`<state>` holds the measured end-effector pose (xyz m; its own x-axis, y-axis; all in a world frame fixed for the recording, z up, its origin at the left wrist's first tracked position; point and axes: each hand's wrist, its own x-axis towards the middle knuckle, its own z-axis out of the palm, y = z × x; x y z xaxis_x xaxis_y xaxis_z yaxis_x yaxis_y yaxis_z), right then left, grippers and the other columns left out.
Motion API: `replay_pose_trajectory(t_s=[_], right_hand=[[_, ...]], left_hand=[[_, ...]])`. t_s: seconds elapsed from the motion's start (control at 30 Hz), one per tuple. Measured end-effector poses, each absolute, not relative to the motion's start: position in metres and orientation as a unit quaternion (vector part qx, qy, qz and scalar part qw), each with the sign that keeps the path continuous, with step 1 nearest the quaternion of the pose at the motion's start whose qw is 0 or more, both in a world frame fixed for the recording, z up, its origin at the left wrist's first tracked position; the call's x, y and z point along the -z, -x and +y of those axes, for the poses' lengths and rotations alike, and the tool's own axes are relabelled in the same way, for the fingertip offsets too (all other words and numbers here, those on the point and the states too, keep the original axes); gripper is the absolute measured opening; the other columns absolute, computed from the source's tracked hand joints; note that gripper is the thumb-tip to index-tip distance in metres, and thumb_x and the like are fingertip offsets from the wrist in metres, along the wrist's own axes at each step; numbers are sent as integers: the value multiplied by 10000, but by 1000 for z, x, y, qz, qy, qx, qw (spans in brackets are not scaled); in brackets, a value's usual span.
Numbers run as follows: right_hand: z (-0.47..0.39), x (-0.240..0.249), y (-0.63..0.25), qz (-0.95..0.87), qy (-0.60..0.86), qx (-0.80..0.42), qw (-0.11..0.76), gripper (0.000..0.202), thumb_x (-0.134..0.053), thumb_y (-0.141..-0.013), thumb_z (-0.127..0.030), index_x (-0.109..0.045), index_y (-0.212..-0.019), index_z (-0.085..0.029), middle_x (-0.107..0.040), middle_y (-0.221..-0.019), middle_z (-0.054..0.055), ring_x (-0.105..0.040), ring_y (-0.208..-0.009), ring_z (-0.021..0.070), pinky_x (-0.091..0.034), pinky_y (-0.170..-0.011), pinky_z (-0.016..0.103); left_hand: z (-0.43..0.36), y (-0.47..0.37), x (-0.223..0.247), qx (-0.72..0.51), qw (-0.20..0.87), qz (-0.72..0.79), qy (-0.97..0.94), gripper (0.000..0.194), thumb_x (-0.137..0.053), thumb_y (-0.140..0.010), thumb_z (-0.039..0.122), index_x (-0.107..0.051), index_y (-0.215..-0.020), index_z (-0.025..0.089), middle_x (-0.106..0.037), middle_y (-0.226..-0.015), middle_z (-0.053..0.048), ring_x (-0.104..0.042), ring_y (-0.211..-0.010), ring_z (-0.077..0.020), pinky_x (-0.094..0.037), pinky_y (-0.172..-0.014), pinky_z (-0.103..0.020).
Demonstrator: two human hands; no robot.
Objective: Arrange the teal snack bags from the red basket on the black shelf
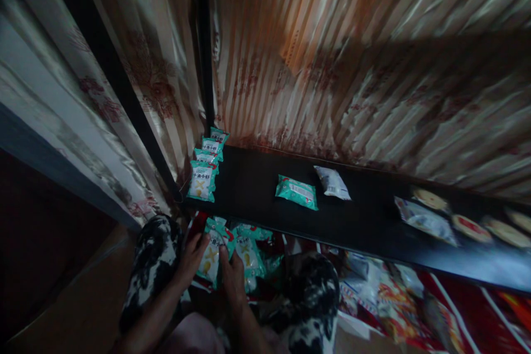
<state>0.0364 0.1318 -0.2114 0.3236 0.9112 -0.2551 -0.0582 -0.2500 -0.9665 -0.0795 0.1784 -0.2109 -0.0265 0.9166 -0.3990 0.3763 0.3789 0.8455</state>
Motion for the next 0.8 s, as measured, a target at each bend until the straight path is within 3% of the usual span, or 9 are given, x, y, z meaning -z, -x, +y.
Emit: replay_pose_trajectory(t_s=[0.13,0.3,0.53,0.67,0.8], right_hand=[[132,199,-38,-340,608,-505,510,574,-493,-767,-633,-664,-970,-124,-709,-865,81,-639,-813,225,-494,-727,287],[134,187,-37,-327,621,-519,489,649,-406,-754,-718,-684,-886,-146,-708,-799,78,-630,-726,215,-489,-659,276],[139,197,-44,-302,609,-557,477,735,-268,-779,-749,-699,-818,-156,-695,-683,79,-639,-679,218,-492,-633,295],[141,205,-49,-307,625,-526,488,712,-304,-792,-723,-701,-811,-133,-698,-714,93,-639,-693,220,-499,-646,312],[135,199,-50,-335,630,-491,500,612,-401,-782,-682,-708,-879,-162,-704,-883,104,-632,-860,240,-505,-725,317]], left_hand=[[176,76,199,-270,495,685,-462,498,-429,-832,483,-555,-1176,146,-577,-1256,-121,-494,-1204,-256,-375,-1002,-344],[177,74,193,-351,541,614,-455,537,-413,-800,605,-659,-971,160,-696,-987,-109,-638,-931,-250,-472,-835,-338],[174,63,195,-409,596,616,-315,649,-536,-605,749,-668,-719,124,-672,-595,-78,-634,-567,-202,-467,-515,-271],[174,57,185,-424,616,611,-261,629,-570,-593,729,-675,-718,122,-655,-529,-66,-637,-530,-199,-474,-484,-262],[177,54,175,-428,621,614,-234,632,-583,-602,711,-689,-746,105,-650,-510,-70,-643,-521,-205,-496,-498,-278]])
